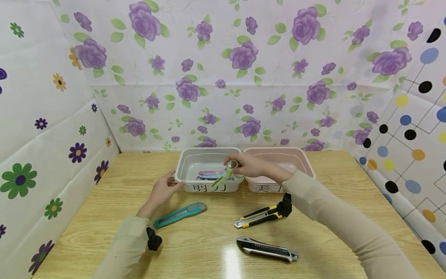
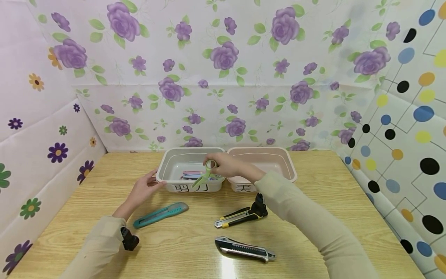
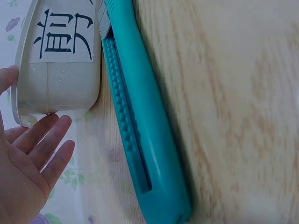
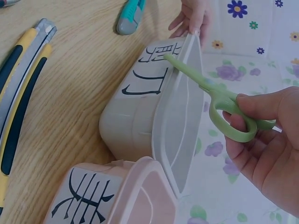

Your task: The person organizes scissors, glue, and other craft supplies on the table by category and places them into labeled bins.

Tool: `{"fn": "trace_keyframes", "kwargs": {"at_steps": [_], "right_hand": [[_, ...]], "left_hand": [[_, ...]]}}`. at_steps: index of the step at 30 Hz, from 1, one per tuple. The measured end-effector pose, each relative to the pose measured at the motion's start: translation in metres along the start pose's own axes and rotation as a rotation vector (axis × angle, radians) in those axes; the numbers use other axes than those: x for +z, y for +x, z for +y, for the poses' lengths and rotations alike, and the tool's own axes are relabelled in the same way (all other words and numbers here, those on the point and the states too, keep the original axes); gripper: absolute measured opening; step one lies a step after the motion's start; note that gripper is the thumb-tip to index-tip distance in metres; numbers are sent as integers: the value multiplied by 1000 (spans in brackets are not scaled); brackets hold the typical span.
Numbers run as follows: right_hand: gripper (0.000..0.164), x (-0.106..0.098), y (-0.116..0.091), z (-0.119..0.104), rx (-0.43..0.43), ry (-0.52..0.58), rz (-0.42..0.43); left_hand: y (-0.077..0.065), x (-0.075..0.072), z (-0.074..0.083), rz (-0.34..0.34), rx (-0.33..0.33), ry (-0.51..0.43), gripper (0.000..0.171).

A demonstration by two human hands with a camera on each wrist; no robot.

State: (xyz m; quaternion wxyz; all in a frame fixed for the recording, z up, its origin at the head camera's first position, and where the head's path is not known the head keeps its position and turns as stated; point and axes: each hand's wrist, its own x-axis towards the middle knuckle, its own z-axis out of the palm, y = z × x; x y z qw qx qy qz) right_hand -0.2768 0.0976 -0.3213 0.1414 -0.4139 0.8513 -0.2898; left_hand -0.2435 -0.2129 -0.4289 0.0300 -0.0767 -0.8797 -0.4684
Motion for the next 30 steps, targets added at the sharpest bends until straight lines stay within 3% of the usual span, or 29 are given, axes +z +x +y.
{"fn": "trace_keyframes", "kwargs": {"at_steps": [13, 20, 30], "right_hand": [[26, -8, 4, -4, 14, 30, 35], [24, -11, 7, -2, -46, 39, 76], [25, -12, 9, 3, -13, 36, 108]], "left_hand": [[-1, -1, 0, -1, -3, 2, 72], [0, 0, -1, 2, 0, -5, 72], [2, 1, -4, 3, 4, 2, 73]]}}
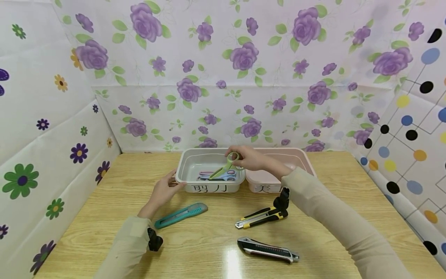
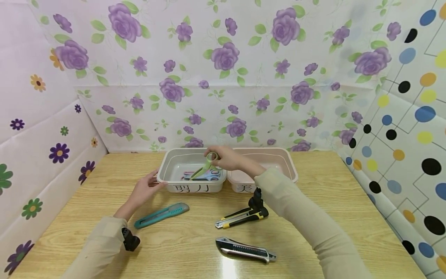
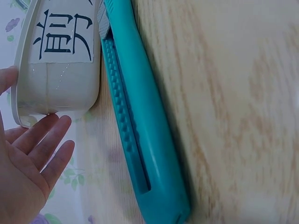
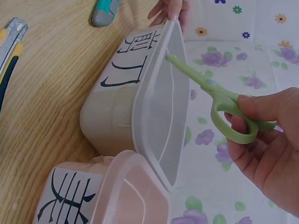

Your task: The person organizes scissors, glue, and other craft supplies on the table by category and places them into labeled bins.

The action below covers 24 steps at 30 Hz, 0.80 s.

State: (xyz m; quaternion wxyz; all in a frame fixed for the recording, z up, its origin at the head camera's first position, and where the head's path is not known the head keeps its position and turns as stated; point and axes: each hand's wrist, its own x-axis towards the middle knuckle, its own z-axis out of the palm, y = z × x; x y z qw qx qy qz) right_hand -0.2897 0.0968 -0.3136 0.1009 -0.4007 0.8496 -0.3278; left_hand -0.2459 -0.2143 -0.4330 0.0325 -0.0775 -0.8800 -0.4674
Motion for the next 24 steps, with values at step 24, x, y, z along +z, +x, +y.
{"fn": "trace_keyframes", "kwargs": {"at_steps": [24], "right_hand": [[27, 15, 21, 31, 96, -31, 42]], "left_hand": [[-1, 1, 0, 1, -11, 2, 73]]}}
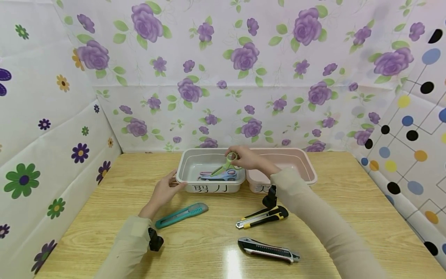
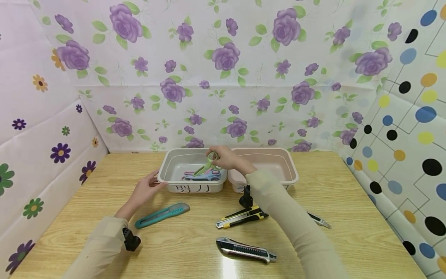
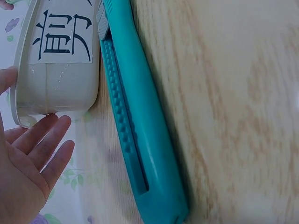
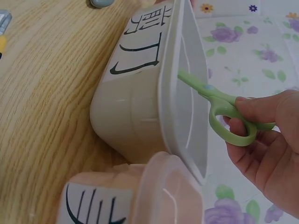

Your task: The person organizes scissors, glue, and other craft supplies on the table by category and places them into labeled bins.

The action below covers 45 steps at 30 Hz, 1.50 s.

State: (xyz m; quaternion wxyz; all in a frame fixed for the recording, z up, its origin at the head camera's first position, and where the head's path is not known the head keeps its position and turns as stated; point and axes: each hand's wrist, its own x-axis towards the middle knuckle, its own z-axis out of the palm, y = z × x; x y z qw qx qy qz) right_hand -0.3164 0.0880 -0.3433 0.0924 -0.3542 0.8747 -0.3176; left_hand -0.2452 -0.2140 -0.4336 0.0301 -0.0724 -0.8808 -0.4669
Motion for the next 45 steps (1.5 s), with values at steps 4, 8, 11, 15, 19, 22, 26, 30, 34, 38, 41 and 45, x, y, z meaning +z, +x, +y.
{"fn": "trace_keyframes", "kwargs": {"at_steps": [4, 8, 11, 15, 19, 22, 26, 30, 34, 38, 41, 45], "right_hand": [[27, 6, 4, 5, 23, 12, 17], [28, 12, 7, 7, 53, 32, 18], [29, 16, 9, 6, 81, 59, 4], [29, 21, 12, 7, 110, 62, 8], [31, 27, 16, 8, 110, 44, 4], [32, 30, 17, 8, 89, 36, -2], [31, 34, 17, 8, 54, 9, 18], [32, 38, 17, 10, 64, 1, 30], [33, 40, 18, 12, 86, -23, 40], [33, 42, 20, 14, 80, -49, 69], [33, 44, 22, 17, 76, -54, 96], [34, 45, 24, 19, 82, -48, 113]], "left_hand": [[0, 1, 0, 2, -3, 1, 72], [0, 1, 0, 7, 3, 4, 72], [0, 1, 1, 11, 4, 6, 72], [-1, 1, 1, 11, 2, 1, 72], [-1, 1, 1, 13, 3, -1, 72], [-2, 1, 1, 15, 3, 1, 72], [-1, 0, 2, 11, -2, 7, 73], [-2, 1, 2, 7, -10, 6, 73], [-3, 1, 3, 5, -4, -2, 72], [-2, 1, 2, 10, 4, 0, 72], [-2, 1, 2, 14, 7, 3, 72], [-2, 1, 1, 17, 6, -1, 71]]}}
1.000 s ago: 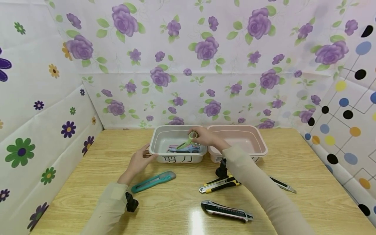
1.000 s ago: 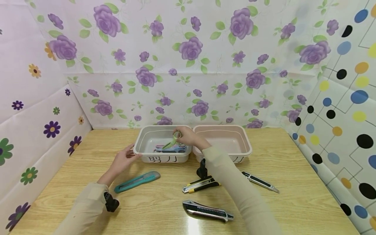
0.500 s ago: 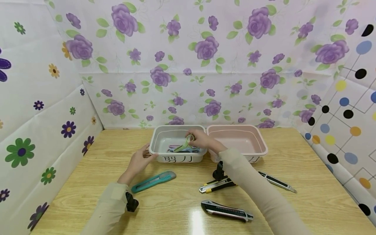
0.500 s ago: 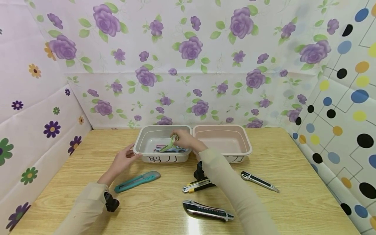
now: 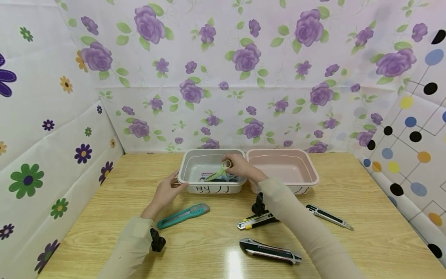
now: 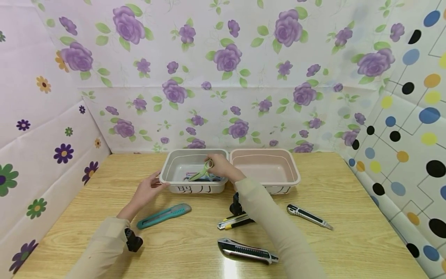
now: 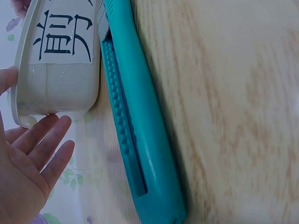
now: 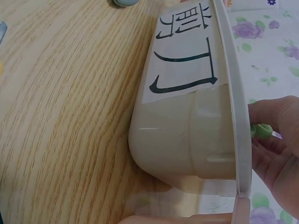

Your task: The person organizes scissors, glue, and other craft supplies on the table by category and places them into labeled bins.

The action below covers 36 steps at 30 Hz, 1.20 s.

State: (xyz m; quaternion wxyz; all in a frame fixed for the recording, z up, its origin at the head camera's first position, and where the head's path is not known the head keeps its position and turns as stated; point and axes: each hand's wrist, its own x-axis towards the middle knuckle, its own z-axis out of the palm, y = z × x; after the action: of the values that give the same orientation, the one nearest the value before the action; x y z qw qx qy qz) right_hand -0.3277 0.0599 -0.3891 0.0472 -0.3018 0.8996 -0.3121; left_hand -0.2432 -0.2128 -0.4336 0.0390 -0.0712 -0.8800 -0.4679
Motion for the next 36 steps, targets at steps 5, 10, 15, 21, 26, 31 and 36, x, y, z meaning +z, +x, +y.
{"fn": "trace_keyframes", "kwargs": {"at_steps": [5, 10, 15, 21, 26, 31, 36], "right_hand": [[36, 1, -2, 2, -7, -113, 33], [38, -6, -7, -1, -12, -208, 71], [36, -18, -15, 0, -58, -181, 81], [37, -30, -31, 6, -90, -120, 39], [39, -36, -52, 3, -114, -110, 19], [45, -35, -79, -1, -162, -90, 30], [42, -27, -109, -7, -180, -32, -31]], "left_hand": [[0, 2, 0, 0, -3, -8, 71], [0, 2, 2, -2, -6, -7, 71], [0, 2, 3, 2, -2, -7, 70], [0, 1, 2, -2, -6, -20, 70], [0, 1, 0, 2, -8, -15, 70], [0, 1, 0, -2, 5, -18, 72], [0, 1, 0, 0, 0, -16, 72]]}}
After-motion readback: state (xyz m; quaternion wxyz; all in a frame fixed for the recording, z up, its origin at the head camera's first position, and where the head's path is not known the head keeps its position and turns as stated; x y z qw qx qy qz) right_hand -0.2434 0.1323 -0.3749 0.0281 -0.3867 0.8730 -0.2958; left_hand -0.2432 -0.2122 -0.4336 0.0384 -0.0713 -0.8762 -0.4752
